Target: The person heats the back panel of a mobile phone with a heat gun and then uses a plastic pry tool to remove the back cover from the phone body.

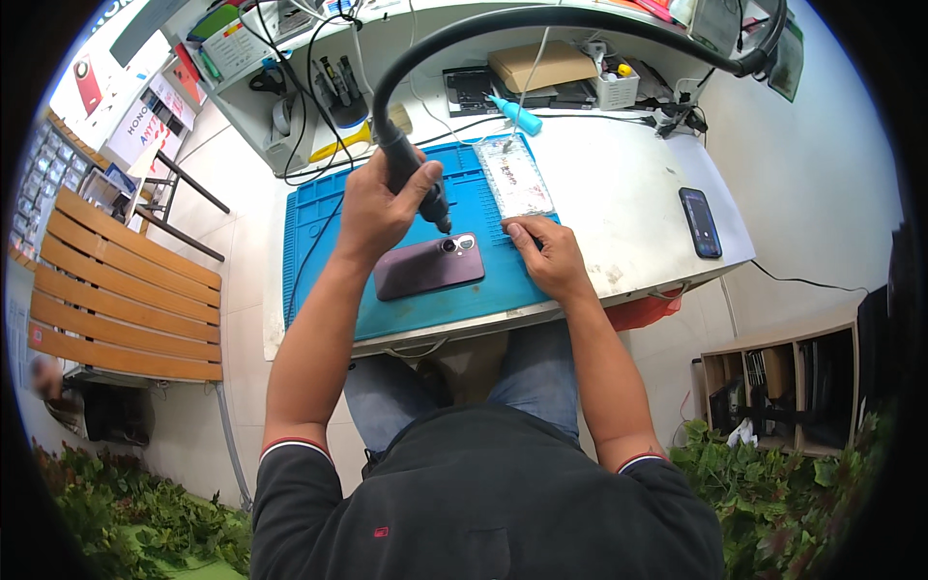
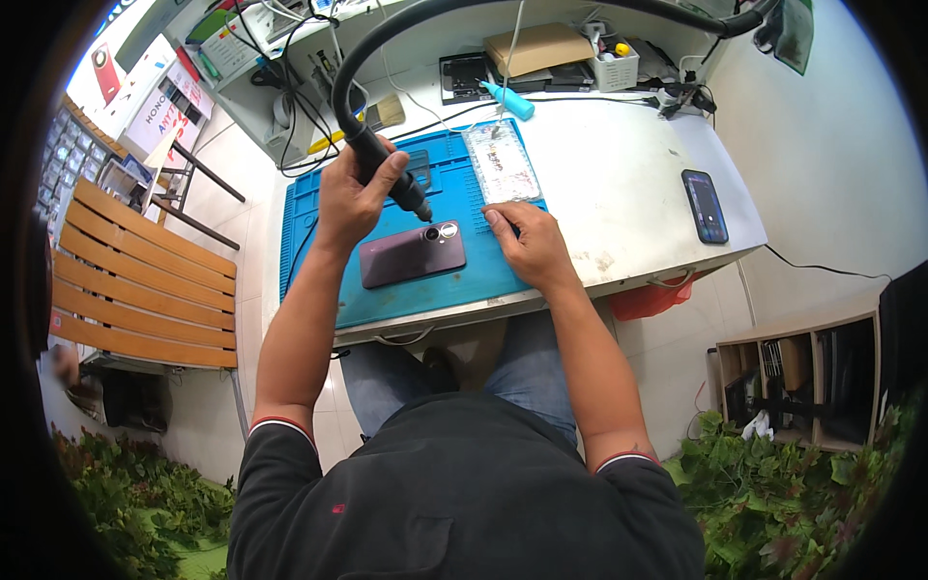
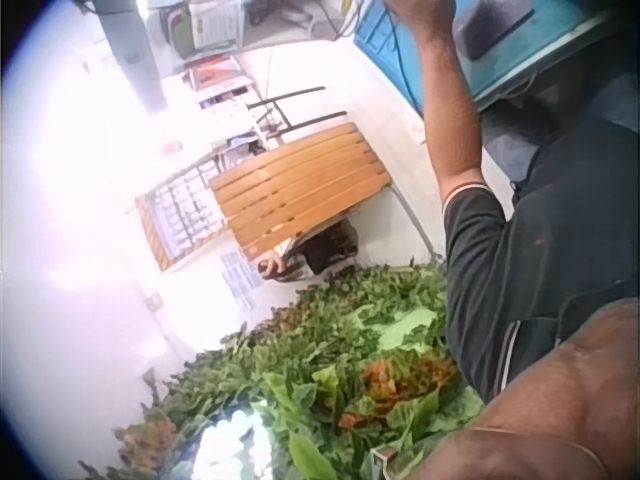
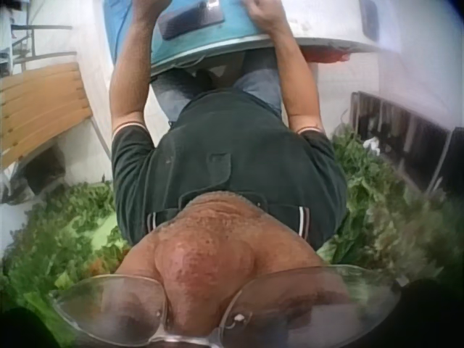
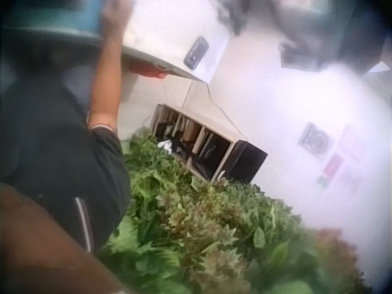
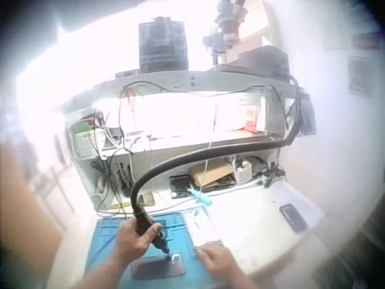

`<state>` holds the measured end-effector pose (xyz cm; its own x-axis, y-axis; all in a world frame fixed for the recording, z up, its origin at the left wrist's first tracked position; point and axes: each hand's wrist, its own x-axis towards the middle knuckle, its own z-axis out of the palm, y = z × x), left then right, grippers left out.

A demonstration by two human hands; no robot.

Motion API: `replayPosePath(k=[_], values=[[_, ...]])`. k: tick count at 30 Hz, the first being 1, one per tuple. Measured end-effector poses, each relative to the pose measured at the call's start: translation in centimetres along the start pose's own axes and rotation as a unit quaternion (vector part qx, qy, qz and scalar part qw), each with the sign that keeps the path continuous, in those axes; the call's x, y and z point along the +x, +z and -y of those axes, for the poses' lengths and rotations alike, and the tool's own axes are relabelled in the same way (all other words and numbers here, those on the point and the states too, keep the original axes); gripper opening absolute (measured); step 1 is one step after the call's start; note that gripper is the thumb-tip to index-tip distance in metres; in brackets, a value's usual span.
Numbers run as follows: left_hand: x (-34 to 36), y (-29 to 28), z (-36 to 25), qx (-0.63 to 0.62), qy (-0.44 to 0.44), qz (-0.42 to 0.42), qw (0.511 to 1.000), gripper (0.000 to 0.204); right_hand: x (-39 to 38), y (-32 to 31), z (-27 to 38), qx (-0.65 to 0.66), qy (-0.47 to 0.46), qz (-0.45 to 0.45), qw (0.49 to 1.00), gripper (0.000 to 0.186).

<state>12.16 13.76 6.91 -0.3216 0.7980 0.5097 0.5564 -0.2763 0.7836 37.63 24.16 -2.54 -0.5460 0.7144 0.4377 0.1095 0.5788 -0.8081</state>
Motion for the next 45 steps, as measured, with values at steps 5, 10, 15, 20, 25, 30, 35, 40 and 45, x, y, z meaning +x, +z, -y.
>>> replayPosePath(k=[5, 10, 15, 20, 25, 30, 35, 40, 45], values=[[-0.1, 2.9, -1.4, -0.069, -0.015, 0.036, 0.997, 0.032, -0.1, -0.2, -0.1, -0.02, -0.013, 0.015, 1.0, 0.023], [-2.5, 1.4, -2.7, -0.066, -0.033, 0.07, 0.995, 0.03, 0.0, -0.7, 1.4, -0.134, -0.092, 0.107, 0.981, 0.034], [-4.7, -4.0, -2.9, 0.005, -0.068, 0.085, 0.994, 0.027, -0.1, -0.4, 0.9, -0.187, -0.114, 0.138, 0.966, 0.036], [-4.7, -8.4, -1.8, 0.066, -0.069, 0.05, 0.994, 0.03, -0.1, -0.2, 0.7, -0.193, -0.12, 0.138, 0.964, 0.035], [-2.4, -7.0, -0.2, 0.083, -0.01, -0.008, 0.996, 0.028, 0.0, -0.3, 0.7, -0.18, -0.127, 0.123, 0.968, 0.033], [-0.9, -3.4, -1.1, -0.015, -0.019, 0.036, 0.999, 0.03, 0.0, 0.0, 0.1, -0.106, -0.094, 0.082, 0.987, 0.033], [-1.5, -5.2, -8.1, 0.006, -0.046, 0.231, 0.972, 0.033, 0.1, -0.5, 2.4, -0.154, -0.167, 0.114, 0.967, 0.046], [-2.9, -9.5, -10.6, 0.128, -0.026, 0.259, 0.957, 0.034, 3.6, 4.6, 5.5, -0.217, -0.203, 0.257, 0.92, 0.075], [-3.0, -11.8, -11.6, 0.182, -0.035, 0.231, 0.955, 0.035, 7.1, 7.3, 6.9, -0.257, -0.136, 0.392, 0.873, 0.079]])
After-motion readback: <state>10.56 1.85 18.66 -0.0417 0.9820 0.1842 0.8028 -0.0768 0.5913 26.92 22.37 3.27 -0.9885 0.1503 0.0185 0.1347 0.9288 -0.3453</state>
